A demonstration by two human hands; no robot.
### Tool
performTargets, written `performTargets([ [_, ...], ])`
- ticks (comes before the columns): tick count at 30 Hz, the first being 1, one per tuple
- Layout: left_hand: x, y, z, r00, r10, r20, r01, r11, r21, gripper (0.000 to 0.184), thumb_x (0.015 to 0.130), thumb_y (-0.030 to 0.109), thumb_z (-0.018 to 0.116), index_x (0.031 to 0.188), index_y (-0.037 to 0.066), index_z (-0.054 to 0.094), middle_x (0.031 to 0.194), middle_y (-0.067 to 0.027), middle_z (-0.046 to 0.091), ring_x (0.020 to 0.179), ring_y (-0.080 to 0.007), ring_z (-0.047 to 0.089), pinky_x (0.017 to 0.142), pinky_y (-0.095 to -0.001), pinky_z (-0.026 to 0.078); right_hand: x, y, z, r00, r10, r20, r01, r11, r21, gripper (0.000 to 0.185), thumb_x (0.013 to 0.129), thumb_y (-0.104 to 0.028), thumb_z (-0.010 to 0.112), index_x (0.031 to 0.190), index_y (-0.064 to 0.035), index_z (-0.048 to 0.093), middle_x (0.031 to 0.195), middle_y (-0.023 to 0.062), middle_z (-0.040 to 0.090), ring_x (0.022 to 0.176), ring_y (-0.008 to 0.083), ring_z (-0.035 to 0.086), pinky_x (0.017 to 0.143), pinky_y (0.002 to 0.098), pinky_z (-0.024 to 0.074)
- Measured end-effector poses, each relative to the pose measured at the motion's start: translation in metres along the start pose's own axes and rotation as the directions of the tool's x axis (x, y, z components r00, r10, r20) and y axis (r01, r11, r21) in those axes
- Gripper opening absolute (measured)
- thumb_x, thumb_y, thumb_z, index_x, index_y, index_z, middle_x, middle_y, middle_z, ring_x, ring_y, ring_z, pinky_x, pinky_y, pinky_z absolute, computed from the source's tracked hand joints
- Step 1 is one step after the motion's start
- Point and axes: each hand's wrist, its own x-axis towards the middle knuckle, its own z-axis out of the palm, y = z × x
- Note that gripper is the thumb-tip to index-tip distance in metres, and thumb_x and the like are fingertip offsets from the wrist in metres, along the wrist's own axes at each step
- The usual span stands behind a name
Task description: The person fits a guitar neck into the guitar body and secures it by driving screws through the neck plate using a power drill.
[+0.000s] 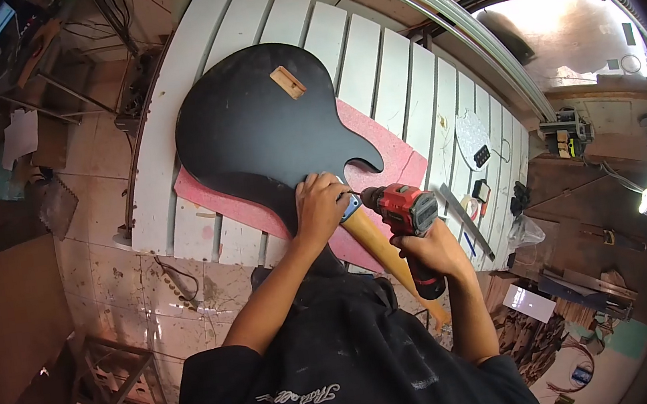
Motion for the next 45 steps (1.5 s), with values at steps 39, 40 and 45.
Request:
performTargets([
  [39,0.035,0.110,-0.024,0.975,0.058,-0.216,-0.171,0.816,-0.552,0.041,0.087,0.042,0.064,0.097,0.003,0.073,0.091,-0.0153,0.073,0.086,-0.0334,0.070,0.082,-0.0423,0.053,0.032,-0.022,-0.019,0.945,-0.270,0.184,0.326,0.730,-0.601,0.027,0.085,-0.024,0.063,0.093,0.0015,0.068,0.085,0.0261,0.072,0.082,0.0449,0.070,0.072,0.0500,0.0554],
  [40,0.037,0.110,-0.021,0.975,0.034,-0.221,-0.155,0.815,-0.559,0.039,0.087,0.041,0.063,0.094,0.003,0.073,0.088,-0.0147,0.073,0.083,-0.0336,0.070,0.081,-0.0426,0.053,0.033,-0.018,-0.018,0.917,-0.351,0.187,0.387,0.679,-0.624,0.025,0.086,-0.023,0.062,0.092,0.0009,0.067,0.084,0.0257,0.071,0.081,0.0458,0.070,0.071,0.0517,0.0546],
  [45,0.041,0.111,-0.013,0.956,-0.008,-0.294,-0.171,0.798,-0.577,0.029,0.085,0.031,0.058,0.085,0.005,0.071,0.079,-0.0128,0.071,0.074,-0.0340,0.068,0.074,-0.0428,0.052,0.029,-0.034,-0.019,0.912,-0.327,0.247,0.406,0.639,-0.653,0.022,0.086,-0.020,0.062,0.094,0.0012,0.064,0.081,0.0243,0.070,0.076,0.0455,0.069,0.065,0.0535,0.0526],
])
